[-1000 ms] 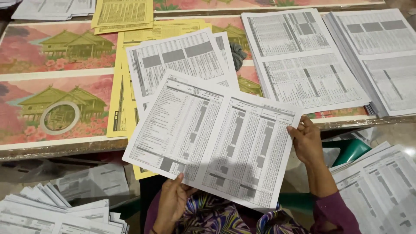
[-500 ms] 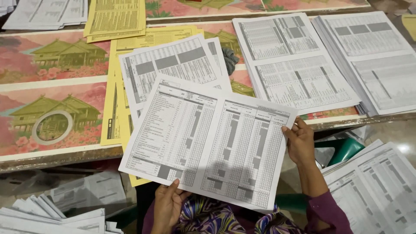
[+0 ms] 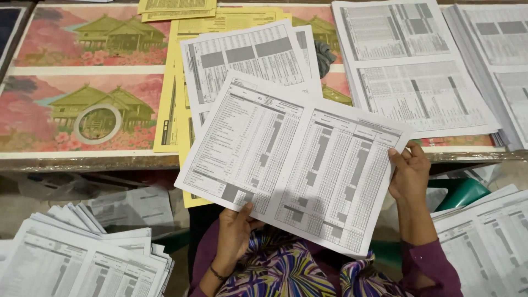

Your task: Sorting, flipping through, and organizing stacks of printed paper forms on a table in a print shop.

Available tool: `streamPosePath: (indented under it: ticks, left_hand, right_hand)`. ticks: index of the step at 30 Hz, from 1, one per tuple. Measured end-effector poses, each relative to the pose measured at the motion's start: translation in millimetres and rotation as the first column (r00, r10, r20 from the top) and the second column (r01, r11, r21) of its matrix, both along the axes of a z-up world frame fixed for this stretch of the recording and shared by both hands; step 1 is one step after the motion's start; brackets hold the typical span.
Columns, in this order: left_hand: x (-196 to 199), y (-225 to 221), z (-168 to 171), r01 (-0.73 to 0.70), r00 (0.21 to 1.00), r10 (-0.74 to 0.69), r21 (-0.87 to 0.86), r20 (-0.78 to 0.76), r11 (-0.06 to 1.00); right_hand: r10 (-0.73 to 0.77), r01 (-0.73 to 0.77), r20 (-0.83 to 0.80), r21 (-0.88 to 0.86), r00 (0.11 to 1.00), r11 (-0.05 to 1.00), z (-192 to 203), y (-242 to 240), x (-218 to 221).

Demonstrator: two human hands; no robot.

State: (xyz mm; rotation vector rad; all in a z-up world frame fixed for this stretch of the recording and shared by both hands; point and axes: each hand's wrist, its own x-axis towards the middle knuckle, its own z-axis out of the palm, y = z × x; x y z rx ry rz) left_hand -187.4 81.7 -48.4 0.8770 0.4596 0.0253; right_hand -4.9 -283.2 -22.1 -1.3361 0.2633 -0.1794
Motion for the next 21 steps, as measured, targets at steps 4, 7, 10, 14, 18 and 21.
streamPosePath:
  ticks: [4,7,10,14,18,21]
  left_hand:
    - [0.9,-7.0,-26.1,-0.075,0.997,0.075,-0.005,0.012,0.997]
    - [6.7,-12.8,-9.2,-0.107,0.991,0.108,-0.017,0.074,0.994]
    - [11.3,-15.5,0.8,-0.102,0.993,0.102,0.001,0.065,0.995]
    - [20.4,-7.2,47.7,-0.132,0.984,0.136,0.04,-0.116,0.99]
    - [29.1,46.1,13.8,-0.361,0.915,0.362,0.038,-0.177,0.932]
    - [44.7,79.3,55.2,-0.405,0.907,0.4,-0.014,-0.134,0.914]
  right_hand:
    - [0.009,-0.009,-0.052,0.002,0.999,1.0,5.5,-3.0,3.0]
    - [0.141,-0.138,-0.078,0.047,0.987,0.989,16.8,-4.9,2.1]
    - [0.301,-0.313,-0.273,-0.001,0.914,0.95,44.9,3.8,-5.9]
    - [0.434,-0.477,-0.357,-0.036,0.827,0.878,48.5,-6.2,-20.3]
    - [0.393,-0.41,-0.343,0.026,0.853,0.912,10.6,-30.9,-28.3]
    - [0.309,-0.33,-0.45,0.034,0.838,0.943,-3.0,-23.9,-48.7]
